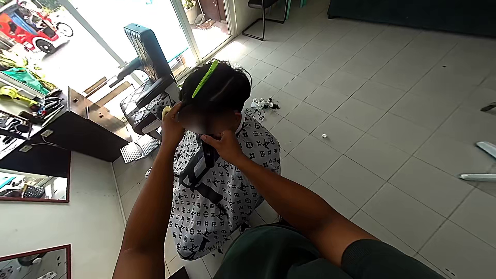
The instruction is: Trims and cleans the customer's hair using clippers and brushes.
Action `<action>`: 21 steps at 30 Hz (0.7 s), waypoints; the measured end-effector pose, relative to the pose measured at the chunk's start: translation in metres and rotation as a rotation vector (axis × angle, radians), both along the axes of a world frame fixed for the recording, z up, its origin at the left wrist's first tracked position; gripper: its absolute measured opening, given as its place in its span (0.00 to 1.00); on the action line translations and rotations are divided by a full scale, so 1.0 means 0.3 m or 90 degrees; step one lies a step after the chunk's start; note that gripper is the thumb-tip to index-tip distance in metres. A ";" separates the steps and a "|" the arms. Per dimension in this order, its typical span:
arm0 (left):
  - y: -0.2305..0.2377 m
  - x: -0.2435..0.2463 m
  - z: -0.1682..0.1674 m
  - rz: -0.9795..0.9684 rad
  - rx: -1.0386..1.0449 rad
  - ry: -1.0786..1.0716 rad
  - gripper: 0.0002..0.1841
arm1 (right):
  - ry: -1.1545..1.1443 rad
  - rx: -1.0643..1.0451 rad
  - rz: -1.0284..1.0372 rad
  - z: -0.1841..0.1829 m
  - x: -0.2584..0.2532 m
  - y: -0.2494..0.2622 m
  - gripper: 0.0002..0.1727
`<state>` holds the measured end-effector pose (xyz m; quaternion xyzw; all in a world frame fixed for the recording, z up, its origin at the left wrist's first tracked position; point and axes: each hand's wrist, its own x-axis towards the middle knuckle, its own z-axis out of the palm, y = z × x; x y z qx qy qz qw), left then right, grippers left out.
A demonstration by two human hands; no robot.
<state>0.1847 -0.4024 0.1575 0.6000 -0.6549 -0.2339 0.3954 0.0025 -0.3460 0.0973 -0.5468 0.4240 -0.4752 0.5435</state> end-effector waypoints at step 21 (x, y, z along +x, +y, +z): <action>-0.002 0.002 0.000 0.006 -0.003 -0.023 0.36 | -0.027 0.017 -0.011 -0.007 -0.003 0.002 0.21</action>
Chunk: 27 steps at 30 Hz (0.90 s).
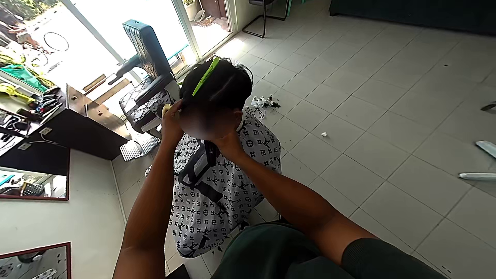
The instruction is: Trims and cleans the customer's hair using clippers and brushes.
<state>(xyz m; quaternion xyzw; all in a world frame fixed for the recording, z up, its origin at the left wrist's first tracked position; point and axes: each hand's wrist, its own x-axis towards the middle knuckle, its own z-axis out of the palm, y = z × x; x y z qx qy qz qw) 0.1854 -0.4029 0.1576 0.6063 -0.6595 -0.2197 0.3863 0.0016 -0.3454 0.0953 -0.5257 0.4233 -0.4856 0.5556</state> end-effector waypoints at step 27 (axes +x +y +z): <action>-0.006 0.006 -0.007 0.012 0.011 0.009 0.36 | 0.005 -0.032 -0.014 0.014 0.028 0.007 0.20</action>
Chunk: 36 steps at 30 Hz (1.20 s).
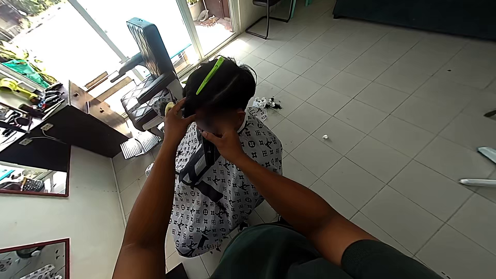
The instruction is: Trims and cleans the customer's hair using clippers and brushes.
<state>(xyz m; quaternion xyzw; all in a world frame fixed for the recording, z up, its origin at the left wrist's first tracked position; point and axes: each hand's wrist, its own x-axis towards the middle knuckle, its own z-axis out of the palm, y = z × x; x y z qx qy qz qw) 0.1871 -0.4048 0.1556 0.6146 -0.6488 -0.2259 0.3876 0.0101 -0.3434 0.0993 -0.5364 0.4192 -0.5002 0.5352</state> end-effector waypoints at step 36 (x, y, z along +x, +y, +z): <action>0.007 -0.001 0.011 -0.005 0.003 -0.020 0.37 | 0.034 0.019 -0.006 0.010 -0.006 0.012 0.22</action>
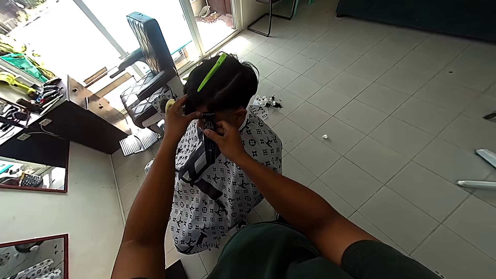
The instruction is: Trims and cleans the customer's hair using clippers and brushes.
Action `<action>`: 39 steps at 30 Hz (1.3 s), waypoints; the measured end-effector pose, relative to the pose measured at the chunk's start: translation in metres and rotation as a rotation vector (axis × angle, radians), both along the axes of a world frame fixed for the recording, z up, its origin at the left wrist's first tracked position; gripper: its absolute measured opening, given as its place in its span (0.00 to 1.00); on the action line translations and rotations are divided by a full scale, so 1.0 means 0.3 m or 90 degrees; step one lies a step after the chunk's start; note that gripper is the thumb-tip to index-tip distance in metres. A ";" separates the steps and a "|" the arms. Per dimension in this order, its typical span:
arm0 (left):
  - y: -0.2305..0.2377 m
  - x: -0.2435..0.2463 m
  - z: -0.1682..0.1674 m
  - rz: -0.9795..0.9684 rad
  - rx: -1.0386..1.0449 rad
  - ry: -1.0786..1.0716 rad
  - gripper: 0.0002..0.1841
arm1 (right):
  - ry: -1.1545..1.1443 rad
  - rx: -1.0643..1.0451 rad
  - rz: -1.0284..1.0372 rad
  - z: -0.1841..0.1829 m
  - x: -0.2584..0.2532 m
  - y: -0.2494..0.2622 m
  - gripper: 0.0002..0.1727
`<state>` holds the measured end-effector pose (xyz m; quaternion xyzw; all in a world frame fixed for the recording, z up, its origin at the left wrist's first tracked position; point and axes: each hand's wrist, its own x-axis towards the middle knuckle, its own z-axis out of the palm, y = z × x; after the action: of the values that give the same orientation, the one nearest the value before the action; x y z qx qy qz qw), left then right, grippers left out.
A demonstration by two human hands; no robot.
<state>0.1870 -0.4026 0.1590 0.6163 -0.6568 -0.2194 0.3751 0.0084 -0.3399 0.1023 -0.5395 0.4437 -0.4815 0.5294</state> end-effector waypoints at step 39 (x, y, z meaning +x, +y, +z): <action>-0.005 0.000 -0.007 -0.008 -0.004 0.001 0.35 | -0.013 -0.004 0.016 -0.005 0.020 -0.025 0.22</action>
<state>0.1871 -0.4041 0.1570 0.6112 -0.6610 -0.2201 0.3758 0.0142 -0.3474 0.1009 -0.5416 0.4298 -0.4815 0.5386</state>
